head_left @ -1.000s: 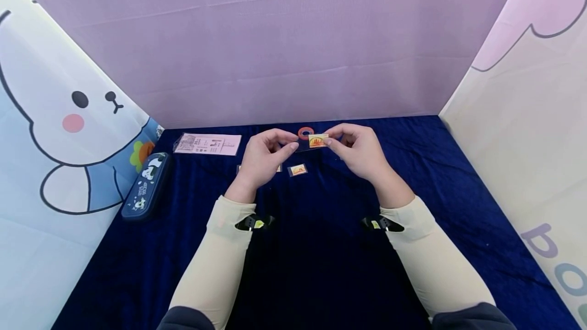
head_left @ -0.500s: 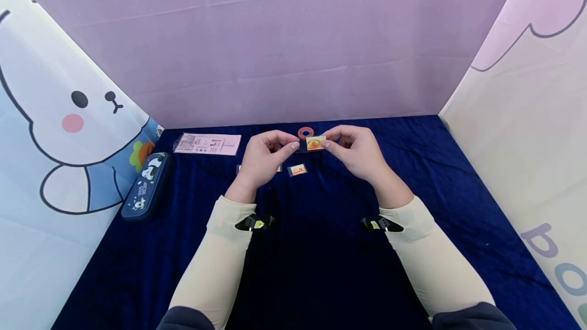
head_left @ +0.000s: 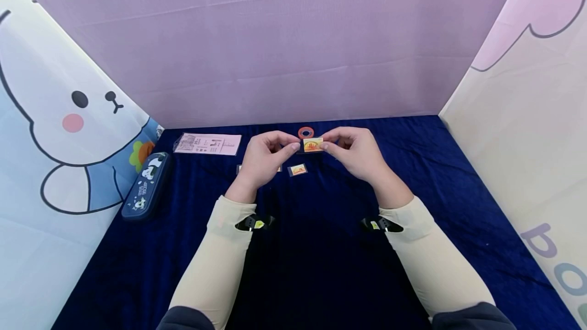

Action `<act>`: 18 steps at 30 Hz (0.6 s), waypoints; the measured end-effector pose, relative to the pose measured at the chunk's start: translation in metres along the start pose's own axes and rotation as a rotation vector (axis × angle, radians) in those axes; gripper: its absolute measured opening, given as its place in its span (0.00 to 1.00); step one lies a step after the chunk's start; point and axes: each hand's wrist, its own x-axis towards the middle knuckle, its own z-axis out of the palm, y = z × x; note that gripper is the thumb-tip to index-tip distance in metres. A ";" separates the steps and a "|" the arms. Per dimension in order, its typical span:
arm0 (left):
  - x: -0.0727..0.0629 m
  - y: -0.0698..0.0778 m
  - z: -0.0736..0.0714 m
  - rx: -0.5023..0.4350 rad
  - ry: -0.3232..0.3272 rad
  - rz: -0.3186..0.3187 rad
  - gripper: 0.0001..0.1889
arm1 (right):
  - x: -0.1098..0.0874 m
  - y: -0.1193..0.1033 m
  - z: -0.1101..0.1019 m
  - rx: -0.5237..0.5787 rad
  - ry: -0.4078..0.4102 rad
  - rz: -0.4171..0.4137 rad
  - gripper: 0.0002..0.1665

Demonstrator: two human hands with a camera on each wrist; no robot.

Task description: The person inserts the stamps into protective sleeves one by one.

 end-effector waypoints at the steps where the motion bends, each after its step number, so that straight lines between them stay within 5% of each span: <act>1: -0.001 0.005 -0.001 -0.001 0.000 -0.002 0.06 | 0.000 0.000 0.000 0.000 0.001 0.000 0.08; 6: -0.005 0.020 -0.003 -0.010 -0.003 -0.003 0.06 | -0.001 0.000 -0.002 0.006 -0.010 0.001 0.07; 12: 0.001 -0.002 -0.002 -0.002 -0.005 -0.018 0.06 | -0.003 -0.016 -0.003 -0.019 -0.033 0.008 0.06; 18: 0.002 -0.008 -0.001 0.003 -0.003 -0.012 0.07 | -0.006 -0.037 -0.005 -0.004 -0.045 0.004 0.05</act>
